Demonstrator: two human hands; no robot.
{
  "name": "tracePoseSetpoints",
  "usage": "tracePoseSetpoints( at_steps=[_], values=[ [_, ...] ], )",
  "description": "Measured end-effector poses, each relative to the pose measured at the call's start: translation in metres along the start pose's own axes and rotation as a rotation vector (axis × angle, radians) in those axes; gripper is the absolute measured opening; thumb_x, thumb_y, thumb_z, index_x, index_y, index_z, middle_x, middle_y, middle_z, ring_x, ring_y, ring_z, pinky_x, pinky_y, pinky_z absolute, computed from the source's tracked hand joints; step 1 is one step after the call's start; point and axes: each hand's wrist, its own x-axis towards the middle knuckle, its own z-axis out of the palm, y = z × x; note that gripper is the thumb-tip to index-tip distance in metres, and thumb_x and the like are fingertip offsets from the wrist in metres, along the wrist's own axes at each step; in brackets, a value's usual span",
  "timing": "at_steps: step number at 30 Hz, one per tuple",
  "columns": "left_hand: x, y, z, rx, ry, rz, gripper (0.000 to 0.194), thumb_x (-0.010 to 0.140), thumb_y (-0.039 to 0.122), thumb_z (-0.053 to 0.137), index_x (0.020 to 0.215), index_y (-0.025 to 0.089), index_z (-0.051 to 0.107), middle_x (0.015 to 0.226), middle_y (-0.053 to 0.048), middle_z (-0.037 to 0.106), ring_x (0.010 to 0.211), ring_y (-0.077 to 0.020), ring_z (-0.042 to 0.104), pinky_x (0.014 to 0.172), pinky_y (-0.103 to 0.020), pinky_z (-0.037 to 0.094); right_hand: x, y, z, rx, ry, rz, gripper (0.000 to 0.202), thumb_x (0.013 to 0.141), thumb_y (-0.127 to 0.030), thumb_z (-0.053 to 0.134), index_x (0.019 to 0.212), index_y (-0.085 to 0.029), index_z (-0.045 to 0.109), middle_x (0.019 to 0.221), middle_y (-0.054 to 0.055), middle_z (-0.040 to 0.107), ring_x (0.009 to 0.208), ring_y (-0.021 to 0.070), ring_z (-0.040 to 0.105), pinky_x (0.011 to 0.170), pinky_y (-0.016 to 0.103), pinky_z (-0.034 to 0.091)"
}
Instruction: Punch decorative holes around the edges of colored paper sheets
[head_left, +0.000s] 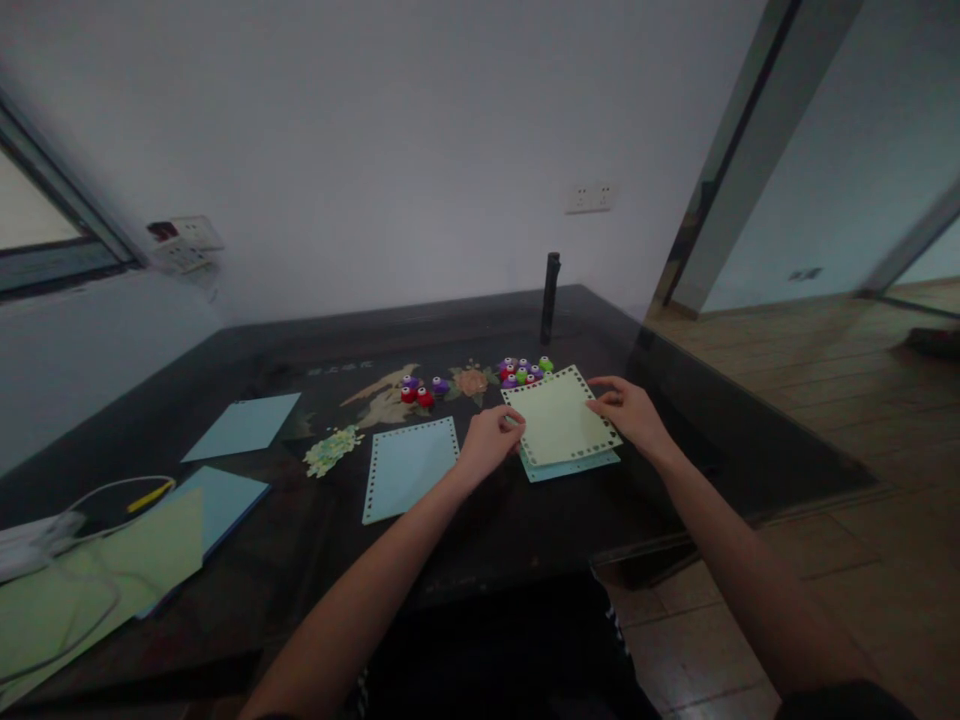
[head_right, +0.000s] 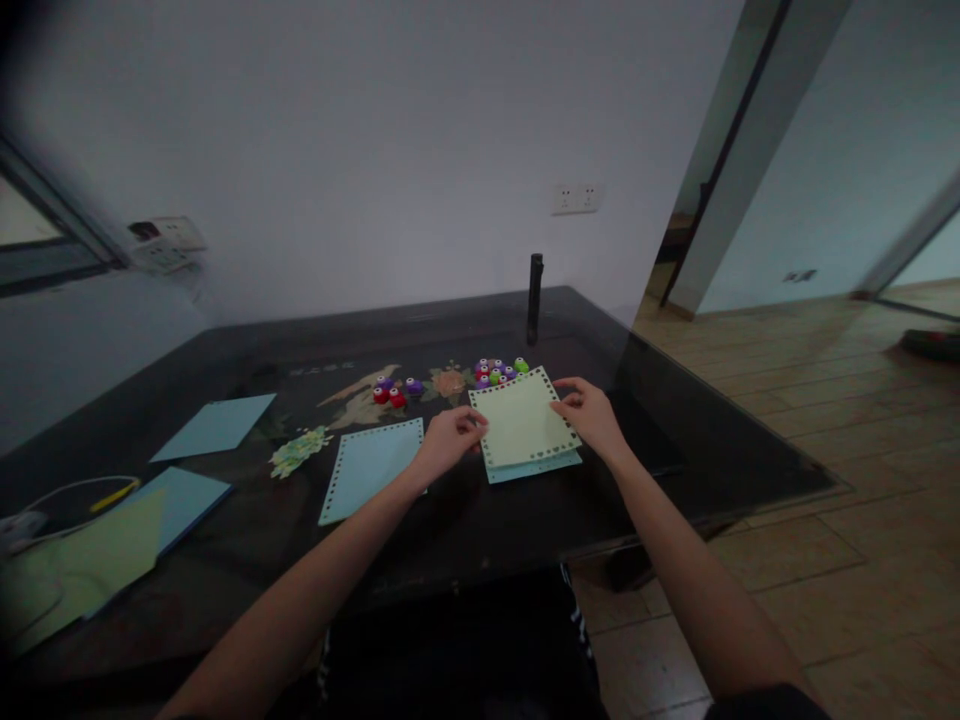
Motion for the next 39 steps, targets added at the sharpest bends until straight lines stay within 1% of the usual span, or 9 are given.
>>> tracePoseSetpoints(
  at_steps=[5, 12, 18, 23, 27, 30, 35, 37, 39],
  values=[
    [-0.007, -0.010, 0.014, 0.161, -0.073, -0.026, 0.011, 0.075, 0.018, 0.056, 0.083, 0.016, 0.063, 0.060, 0.001, 0.065, 0.054, -0.0125, 0.062, 0.060, -0.023, 0.048, -0.012, 0.019, 0.001, -0.152, -0.011, 0.048, 0.038, 0.067, -0.029, 0.063, 0.101, -0.014, 0.061, 0.060, 0.000, 0.062, 0.052, 0.0136, 0.053, 0.050, 0.025, 0.040],
    [-0.005, -0.019, 0.013, 0.266, -0.075, 0.026, 0.013, 0.078, 0.022, 0.055, 0.087, 0.017, 0.064, 0.064, 0.000, 0.066, 0.056, -0.0129, 0.062, 0.064, -0.024, 0.048, -0.012, 0.023, 0.008, -0.246, -0.023, 0.033, 0.032, 0.069, -0.024, 0.062, 0.100, -0.017, 0.062, 0.060, -0.002, 0.061, 0.053, 0.0137, 0.056, 0.054, 0.025, 0.042],
    [-0.007, -0.015, 0.014, 0.435, -0.070, 0.073, 0.015, 0.078, 0.021, 0.055, 0.089, 0.019, 0.065, 0.072, -0.002, 0.069, 0.067, -0.0152, 0.063, 0.069, -0.025, 0.046, -0.012, 0.029, 0.011, -0.410, -0.023, 0.016, 0.029, 0.071, -0.024, 0.062, 0.099, -0.019, 0.062, 0.063, -0.002, 0.060, 0.058, 0.0136, 0.056, 0.056, 0.024, 0.040],
    [-0.012, -0.009, 0.014, 0.525, -0.102, 0.092, 0.017, 0.081, 0.021, 0.052, 0.093, 0.020, 0.064, 0.074, -0.003, 0.068, 0.070, -0.0170, 0.062, 0.070, -0.027, 0.045, -0.018, 0.020, 0.012, -0.623, -0.024, 0.045, 0.026, 0.074, -0.029, 0.061, 0.099, -0.023, 0.062, 0.071, -0.001, 0.060, 0.064, 0.0146, 0.055, 0.054, 0.024, 0.034],
    [-0.018, -0.002, 0.012, 0.585, -0.085, 0.123, 0.020, 0.085, 0.024, 0.047, 0.097, 0.020, 0.062, 0.082, -0.004, 0.065, 0.078, -0.0184, 0.062, 0.073, -0.028, 0.045, -0.021, 0.014, 0.009, -0.704, 0.014, -0.003, 0.025, 0.078, -0.033, 0.058, 0.100, -0.023, 0.062, 0.082, 0.003, 0.059, 0.070, 0.0158, 0.054, 0.056, 0.025, 0.035],
    [-0.027, 0.003, 0.014, 0.614, -0.038, 0.185, 0.025, 0.084, 0.032, 0.050, 0.105, 0.020, 0.059, 0.101, -0.008, 0.059, 0.094, -0.0215, 0.059, 0.083, -0.033, 0.044, -0.012, 0.012, 0.009, -0.680, 0.005, -0.040, 0.023, 0.080, -0.030, 0.056, 0.101, -0.021, 0.062, 0.086, 0.004, 0.059, 0.074, 0.0159, 0.055, 0.062, 0.026, 0.038],
    [-0.041, 0.003, 0.023, 0.615, -0.091, 0.174, 0.067, 0.069, 0.052, 0.066, 0.123, 0.020, 0.046, 0.128, -0.015, 0.042, 0.112, -0.0316, 0.050, 0.096, -0.045, 0.038, 0.018, 0.006, 0.019, -0.705, -0.135, -0.071, 0.025, 0.081, -0.023, 0.053, 0.104, -0.019, 0.063, 0.099, 0.008, 0.061, 0.086, 0.0178, 0.057, 0.072, 0.027, 0.041],
    [-0.043, 0.001, 0.026, 0.621, -0.114, 0.177, 0.069, 0.067, 0.050, 0.068, 0.124, 0.019, 0.044, 0.133, -0.016, 0.038, 0.119, -0.0331, 0.045, 0.100, -0.046, 0.035, 0.030, 0.003, 0.026, -0.769, -0.195, -0.056, 0.028, 0.081, -0.020, 0.052, 0.107, -0.019, 0.063, 0.105, 0.011, 0.059, 0.093, 0.0202, 0.056, 0.077, 0.029, 0.041],
    [-0.043, -0.001, 0.028, 0.637, -0.118, 0.183, 0.061, 0.070, 0.045, 0.068, 0.121, 0.019, 0.045, 0.135, -0.017, 0.037, 0.123, -0.0328, 0.042, 0.102, -0.046, 0.033, 0.038, 0.000, 0.033, -0.833, -0.227, -0.023, 0.030, 0.081, -0.018, 0.050, 0.108, -0.020, 0.063, 0.108, 0.012, 0.058, 0.099, 0.0236, 0.055, 0.079, 0.031, 0.041]
  ],
)
